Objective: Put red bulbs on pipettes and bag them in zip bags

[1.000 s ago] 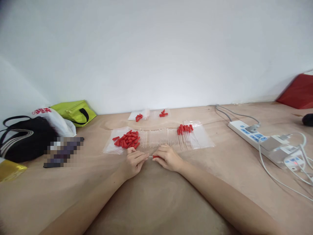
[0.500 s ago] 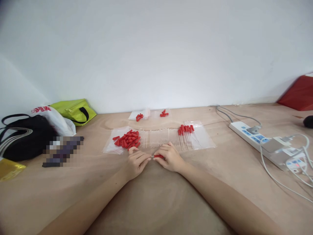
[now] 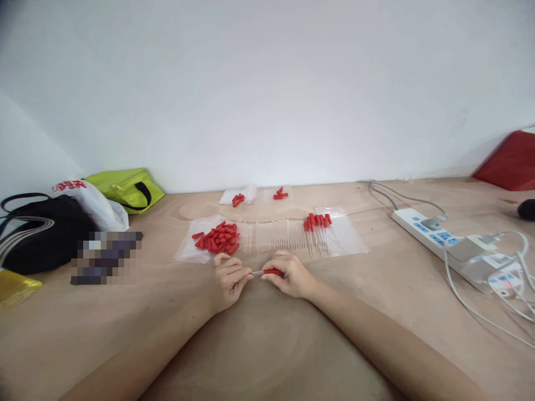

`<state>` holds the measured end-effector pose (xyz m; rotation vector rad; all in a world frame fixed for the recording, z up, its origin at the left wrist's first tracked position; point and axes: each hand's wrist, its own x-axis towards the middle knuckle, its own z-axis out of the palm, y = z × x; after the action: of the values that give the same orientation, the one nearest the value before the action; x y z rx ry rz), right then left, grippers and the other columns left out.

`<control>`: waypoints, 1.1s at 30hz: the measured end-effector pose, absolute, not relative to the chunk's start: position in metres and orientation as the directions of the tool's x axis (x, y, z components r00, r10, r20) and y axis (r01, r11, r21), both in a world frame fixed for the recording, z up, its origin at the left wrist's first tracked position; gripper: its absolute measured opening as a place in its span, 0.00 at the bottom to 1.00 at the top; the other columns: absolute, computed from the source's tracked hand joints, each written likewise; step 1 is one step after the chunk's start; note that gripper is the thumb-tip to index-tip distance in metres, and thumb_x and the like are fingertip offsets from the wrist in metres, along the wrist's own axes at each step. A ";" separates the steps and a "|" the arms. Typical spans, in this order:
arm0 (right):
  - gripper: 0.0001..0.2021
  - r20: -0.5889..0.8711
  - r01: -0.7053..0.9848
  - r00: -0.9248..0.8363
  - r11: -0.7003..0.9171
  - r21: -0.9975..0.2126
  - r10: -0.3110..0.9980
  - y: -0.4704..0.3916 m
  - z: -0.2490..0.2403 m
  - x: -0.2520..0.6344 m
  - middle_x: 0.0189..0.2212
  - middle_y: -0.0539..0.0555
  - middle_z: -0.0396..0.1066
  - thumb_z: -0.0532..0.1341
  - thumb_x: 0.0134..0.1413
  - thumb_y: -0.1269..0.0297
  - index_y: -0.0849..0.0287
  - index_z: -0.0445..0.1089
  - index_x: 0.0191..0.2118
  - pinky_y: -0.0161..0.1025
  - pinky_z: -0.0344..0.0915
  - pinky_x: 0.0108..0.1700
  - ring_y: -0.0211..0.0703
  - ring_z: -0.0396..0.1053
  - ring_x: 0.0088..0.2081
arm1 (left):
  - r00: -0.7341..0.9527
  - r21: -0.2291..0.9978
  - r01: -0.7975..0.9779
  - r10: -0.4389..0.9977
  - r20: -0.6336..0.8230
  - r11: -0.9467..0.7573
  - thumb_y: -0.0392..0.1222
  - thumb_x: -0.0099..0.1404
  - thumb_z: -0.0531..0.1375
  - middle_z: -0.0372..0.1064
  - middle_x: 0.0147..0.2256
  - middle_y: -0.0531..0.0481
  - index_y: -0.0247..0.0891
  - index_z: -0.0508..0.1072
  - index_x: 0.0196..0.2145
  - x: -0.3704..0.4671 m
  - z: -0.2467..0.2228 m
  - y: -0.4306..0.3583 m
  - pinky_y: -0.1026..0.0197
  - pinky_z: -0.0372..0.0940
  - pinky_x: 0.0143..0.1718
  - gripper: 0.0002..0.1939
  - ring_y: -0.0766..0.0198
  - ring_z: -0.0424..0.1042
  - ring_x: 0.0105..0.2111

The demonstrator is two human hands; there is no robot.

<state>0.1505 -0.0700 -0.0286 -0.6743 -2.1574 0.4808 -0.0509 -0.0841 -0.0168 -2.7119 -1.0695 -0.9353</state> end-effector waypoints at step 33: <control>0.21 0.451 0.716 -0.025 0.331 -0.615 0.892 0.008 0.006 0.237 0.27 0.53 0.66 0.48 0.55 0.58 0.63 0.55 0.52 0.38 0.62 0.32 0.41 0.65 0.28 | 0.476 0.325 0.689 0.743 0.471 -0.648 0.43 0.63 0.51 0.71 0.36 0.48 0.39 0.69 0.40 -0.051 -0.017 -0.077 0.54 0.53 0.42 0.11 0.61 0.67 0.38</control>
<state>0.2371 0.0085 0.0063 -1.4329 -1.7853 0.2742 -0.0510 -0.0767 -0.0167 -2.7751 -1.3497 -0.9598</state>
